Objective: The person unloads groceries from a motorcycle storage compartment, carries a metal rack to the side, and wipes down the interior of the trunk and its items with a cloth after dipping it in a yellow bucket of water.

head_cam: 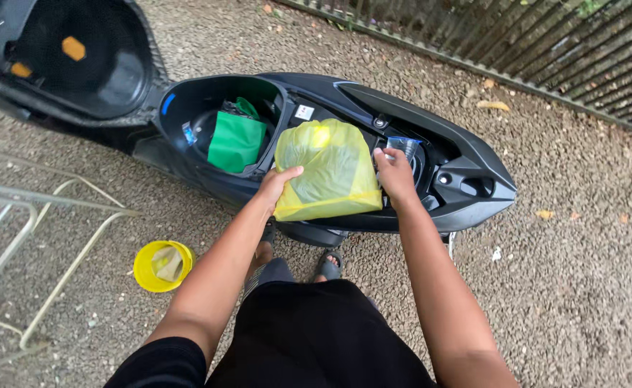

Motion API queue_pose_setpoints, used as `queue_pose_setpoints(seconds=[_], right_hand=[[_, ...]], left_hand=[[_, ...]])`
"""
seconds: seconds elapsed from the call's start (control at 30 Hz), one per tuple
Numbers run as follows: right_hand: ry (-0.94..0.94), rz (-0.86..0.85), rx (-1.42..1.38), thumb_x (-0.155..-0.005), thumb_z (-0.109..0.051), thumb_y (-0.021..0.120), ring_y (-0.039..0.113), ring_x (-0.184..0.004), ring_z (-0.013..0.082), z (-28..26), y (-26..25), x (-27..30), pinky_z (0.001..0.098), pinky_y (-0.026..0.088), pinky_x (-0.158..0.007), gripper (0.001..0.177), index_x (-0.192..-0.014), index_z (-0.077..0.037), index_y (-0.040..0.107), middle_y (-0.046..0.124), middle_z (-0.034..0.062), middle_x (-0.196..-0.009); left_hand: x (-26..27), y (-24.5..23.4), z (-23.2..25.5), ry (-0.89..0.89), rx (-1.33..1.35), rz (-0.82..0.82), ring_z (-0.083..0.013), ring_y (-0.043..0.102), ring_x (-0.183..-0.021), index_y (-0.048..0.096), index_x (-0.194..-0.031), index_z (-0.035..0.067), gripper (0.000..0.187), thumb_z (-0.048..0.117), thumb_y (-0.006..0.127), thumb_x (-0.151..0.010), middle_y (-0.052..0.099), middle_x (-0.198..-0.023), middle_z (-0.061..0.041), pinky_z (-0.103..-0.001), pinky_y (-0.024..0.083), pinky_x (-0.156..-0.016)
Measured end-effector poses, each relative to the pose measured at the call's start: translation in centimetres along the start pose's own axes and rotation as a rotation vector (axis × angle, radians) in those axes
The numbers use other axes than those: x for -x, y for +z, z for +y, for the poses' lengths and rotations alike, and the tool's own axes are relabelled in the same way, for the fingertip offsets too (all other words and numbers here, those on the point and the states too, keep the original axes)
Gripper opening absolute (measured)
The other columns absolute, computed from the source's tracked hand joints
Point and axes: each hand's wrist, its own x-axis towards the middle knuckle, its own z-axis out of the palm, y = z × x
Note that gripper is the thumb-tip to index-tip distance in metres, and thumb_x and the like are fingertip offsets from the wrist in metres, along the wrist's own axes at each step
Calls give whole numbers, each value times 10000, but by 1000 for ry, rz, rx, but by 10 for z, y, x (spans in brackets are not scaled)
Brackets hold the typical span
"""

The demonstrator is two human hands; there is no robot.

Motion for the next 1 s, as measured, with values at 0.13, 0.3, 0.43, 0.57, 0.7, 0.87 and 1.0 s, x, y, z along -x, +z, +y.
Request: queue_pose_setpoints(seconds=[0.13,0.3,0.43,0.57,0.7,0.87,1.0], right_hand=[[76,-164,-216,-934,-372,598,641,-876,135,8,-11,-9,281,513,-731,423,-1220,-66,546,670,47,-1068],[118,-242,-224,-937,-364,596,641,-888,151,5,-7,-7,295,511,-738,381,-1212,-104,550,667,62,-1073],[146,-177,88,-862,-322,674,658,-817,278,-12,6,8,406,545,-737,394,-1161,-86,575,672,158,-1007],[-323,-66,928,-905,-440,738,654,-1013,345,-35,18,24,440,525,-910,433,-1134,-84,645,697,186,-1078],[-389,163,1044,-682,-371,861,595,-1074,391,-51,36,11,455,512,-865,581,-1059,-26,585,579,229,-1198],[-211,47,953,-697,-324,869,600,-1018,401,-14,37,-25,489,497,-850,735,-1188,17,443,590,259,-1151],[-222,-181,322,-846,-313,782,647,-1009,398,-4,49,-10,498,518,-876,498,-1150,15,563,645,228,-1100]], left_hand=[[30,-3,-6,105,-10,-14,-237,685,-991,558,-1268,3,506,162,708,-812,674,-1141,-128,-370,566,-849],[74,-11,-18,269,-38,31,-221,680,-989,566,-1256,-4,483,138,696,-813,674,-1131,-119,-354,560,-841],[94,-28,-24,230,34,206,-247,681,-929,558,-1215,-19,455,128,702,-809,667,-1083,-147,-384,566,-790],[104,-44,-29,328,54,288,-241,665,-952,492,-1229,-28,531,116,743,-784,629,-1117,-152,-388,568,-803],[117,-59,-26,387,6,339,-239,645,-1005,415,-1232,-16,600,124,769,-768,585,-1145,-145,-380,569,-841],[139,-80,-32,484,-116,393,-220,600,-1068,388,-1265,25,678,133,789,-729,554,-1180,-122,-358,521,-907],[157,-94,-38,524,-140,431,-227,593,-1077,387,-1266,17,673,132,791,-740,564,-1176,-130,-357,509,-928]])
